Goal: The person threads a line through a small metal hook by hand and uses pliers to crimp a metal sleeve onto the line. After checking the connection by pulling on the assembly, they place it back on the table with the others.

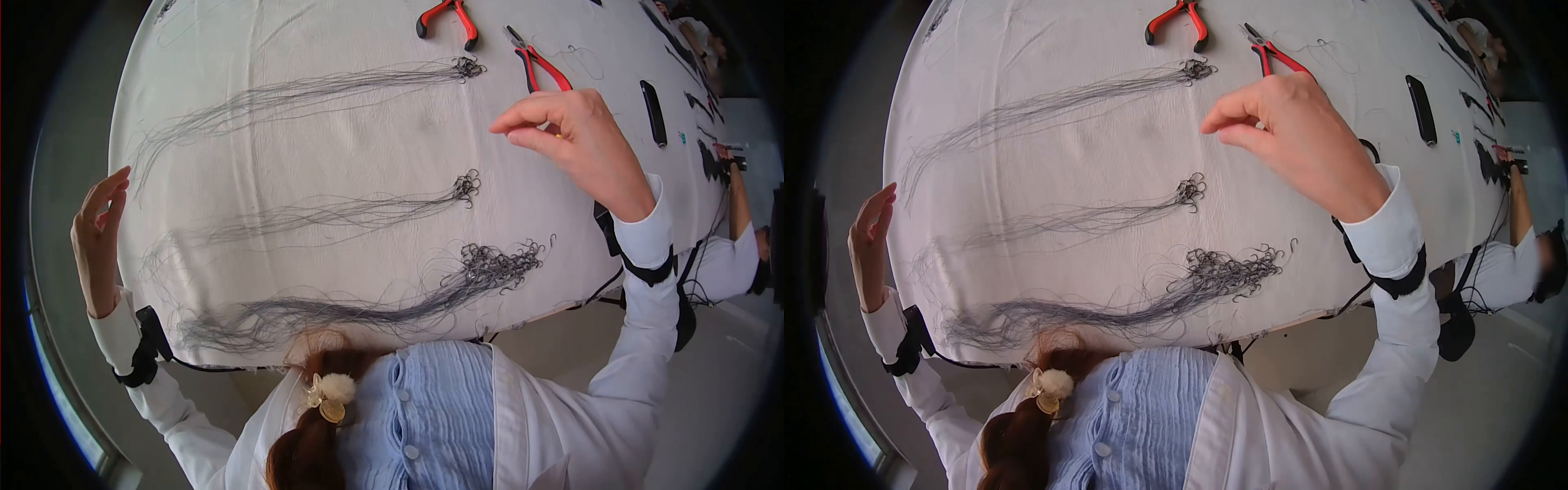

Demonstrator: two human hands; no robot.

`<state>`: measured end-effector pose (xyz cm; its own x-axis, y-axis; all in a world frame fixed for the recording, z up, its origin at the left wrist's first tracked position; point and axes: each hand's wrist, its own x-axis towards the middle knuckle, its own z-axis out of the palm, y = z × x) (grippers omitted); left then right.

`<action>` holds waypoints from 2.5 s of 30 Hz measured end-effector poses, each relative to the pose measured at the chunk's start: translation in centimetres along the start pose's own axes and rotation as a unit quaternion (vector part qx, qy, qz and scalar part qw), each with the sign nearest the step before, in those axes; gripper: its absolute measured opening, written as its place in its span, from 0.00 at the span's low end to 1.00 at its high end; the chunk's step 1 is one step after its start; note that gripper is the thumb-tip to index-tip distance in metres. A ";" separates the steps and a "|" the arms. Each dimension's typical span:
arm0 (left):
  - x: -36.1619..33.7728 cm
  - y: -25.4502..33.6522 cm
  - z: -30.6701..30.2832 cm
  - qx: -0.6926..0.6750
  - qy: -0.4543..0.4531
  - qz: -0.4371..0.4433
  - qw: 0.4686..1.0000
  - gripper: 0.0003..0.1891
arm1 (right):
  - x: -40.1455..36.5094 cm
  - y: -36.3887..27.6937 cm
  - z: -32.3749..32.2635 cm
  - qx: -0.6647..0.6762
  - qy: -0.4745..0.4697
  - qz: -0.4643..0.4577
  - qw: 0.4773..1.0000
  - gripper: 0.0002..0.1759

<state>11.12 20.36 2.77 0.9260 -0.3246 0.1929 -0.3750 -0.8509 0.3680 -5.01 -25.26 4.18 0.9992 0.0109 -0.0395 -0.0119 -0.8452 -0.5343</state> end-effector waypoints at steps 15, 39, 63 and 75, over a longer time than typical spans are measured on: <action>-9.3 19.8 5.2 -0.132 -0.386 0.214 0.888 0.35 | -8.7 -1.8 5.5 0.029 -0.140 -0.058 0.988 0.15; -12.8 21.8 9.8 -0.104 -0.362 0.382 0.844 0.23 | -8.1 -0.8 6.1 -0.016 -0.033 -0.146 0.989 0.04; -13.3 20.9 9.5 -0.056 -0.321 0.443 0.835 0.20 | -10.0 -0.6 3.4 0.065 -0.003 0.045 0.997 0.04; -13.1 20.8 9.4 -0.065 -0.339 0.468 0.813 0.18 | -12.2 -0.4 1.9 0.180 0.046 0.097 0.978 0.02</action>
<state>-8.42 3.01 -0.59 0.0262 -0.9959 -0.0865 -0.8906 -0.0626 0.4504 -17.23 -24.05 3.22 0.9760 -0.1924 -0.1021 -0.1974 -0.5833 -0.7879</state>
